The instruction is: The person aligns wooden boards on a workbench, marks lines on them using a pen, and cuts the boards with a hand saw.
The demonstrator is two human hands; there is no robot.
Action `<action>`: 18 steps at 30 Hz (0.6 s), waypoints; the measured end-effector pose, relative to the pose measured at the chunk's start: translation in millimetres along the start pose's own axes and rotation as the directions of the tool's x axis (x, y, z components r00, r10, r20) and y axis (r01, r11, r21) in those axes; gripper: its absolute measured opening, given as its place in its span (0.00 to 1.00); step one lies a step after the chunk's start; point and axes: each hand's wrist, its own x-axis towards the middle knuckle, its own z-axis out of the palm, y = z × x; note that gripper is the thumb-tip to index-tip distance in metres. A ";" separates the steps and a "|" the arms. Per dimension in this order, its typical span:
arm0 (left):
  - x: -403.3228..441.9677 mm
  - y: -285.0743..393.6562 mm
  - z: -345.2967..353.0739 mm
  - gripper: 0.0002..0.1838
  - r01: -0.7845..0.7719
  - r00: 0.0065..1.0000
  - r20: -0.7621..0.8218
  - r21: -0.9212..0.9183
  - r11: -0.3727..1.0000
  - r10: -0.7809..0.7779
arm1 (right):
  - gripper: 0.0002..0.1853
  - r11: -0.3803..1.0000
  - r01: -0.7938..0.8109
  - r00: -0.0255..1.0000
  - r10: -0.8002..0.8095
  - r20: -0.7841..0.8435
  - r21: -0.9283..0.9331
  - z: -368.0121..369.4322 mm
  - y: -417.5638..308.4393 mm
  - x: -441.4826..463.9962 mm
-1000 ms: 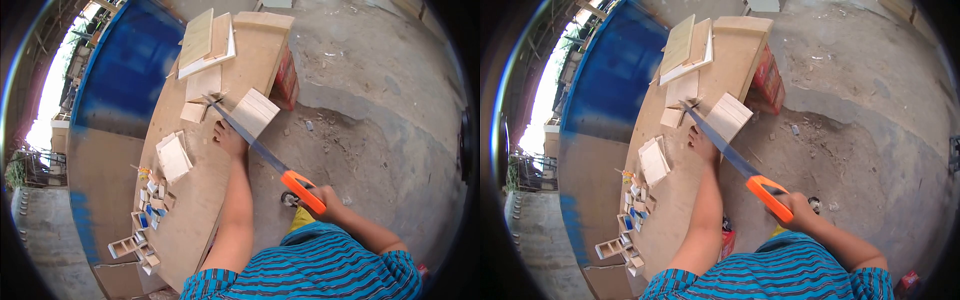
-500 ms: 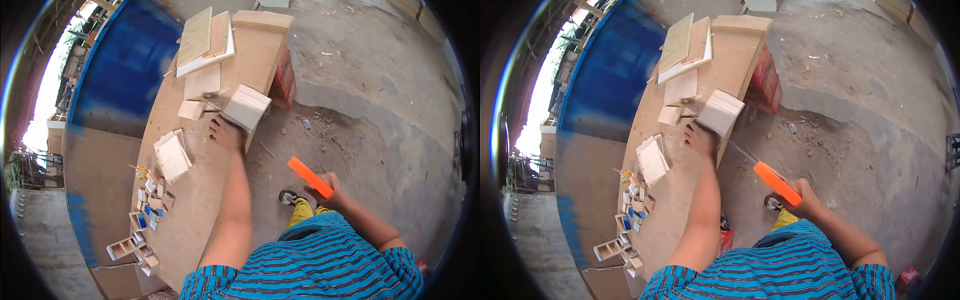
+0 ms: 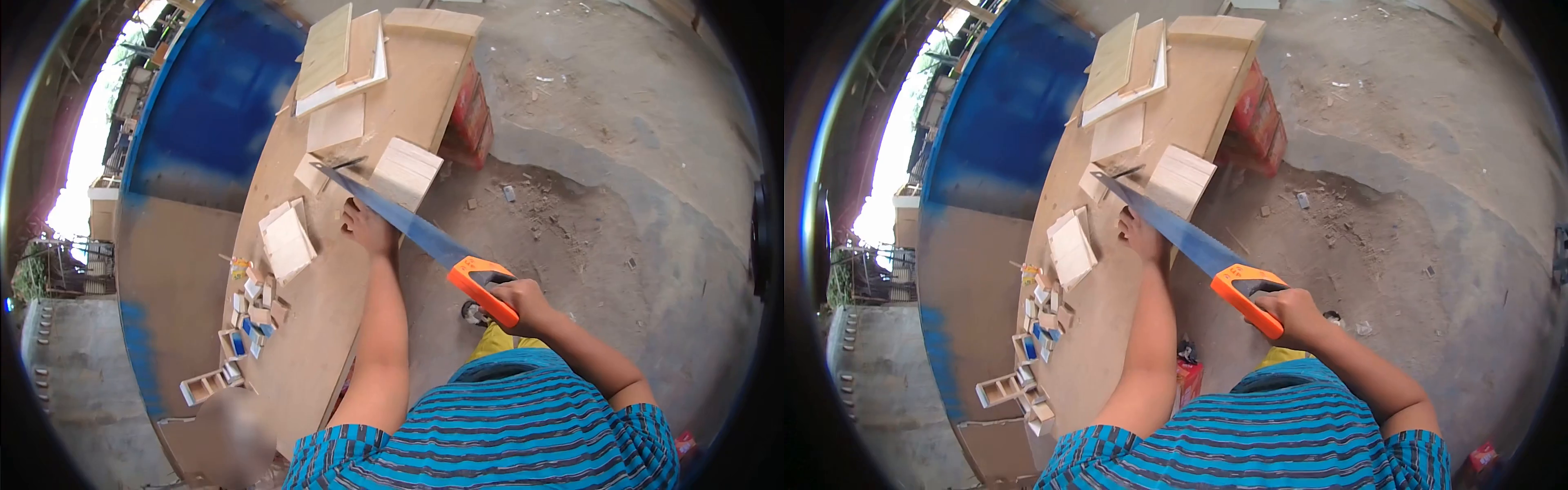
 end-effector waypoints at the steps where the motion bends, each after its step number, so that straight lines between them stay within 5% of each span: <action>1: 0.8 -2.2 -0.4 0.23 0.004 1.000 0.017 0.004 1.000 -0.004 | 0.07 1.000 0.017 1.000 -0.017 0.001 0.004 0.3 1.2 0.3; 9: 3.1 -4.0 14.6 0.17 0.040 0.997 -0.066 -0.103 0.994 -0.047 | 0.11 0.962 -0.048 0.994 0.074 -0.083 0.270 -20.2 5.4 5.7; 12: 1.0 -2.4 5.5 0.16 0.015 0.995 -0.102 -0.082 0.996 -0.024 | 0.12 0.988 -0.050 0.992 0.066 -0.105 0.146 -34.0 -4.0 -1.3; 18: -0.2 -2.0 6.9 0.17 0.038 0.990 -0.132 -0.154 0.987 -0.059 | 0.14 0.974 -0.016 0.977 0.064 -0.205 0.228 -69.2 -2.3 -13.7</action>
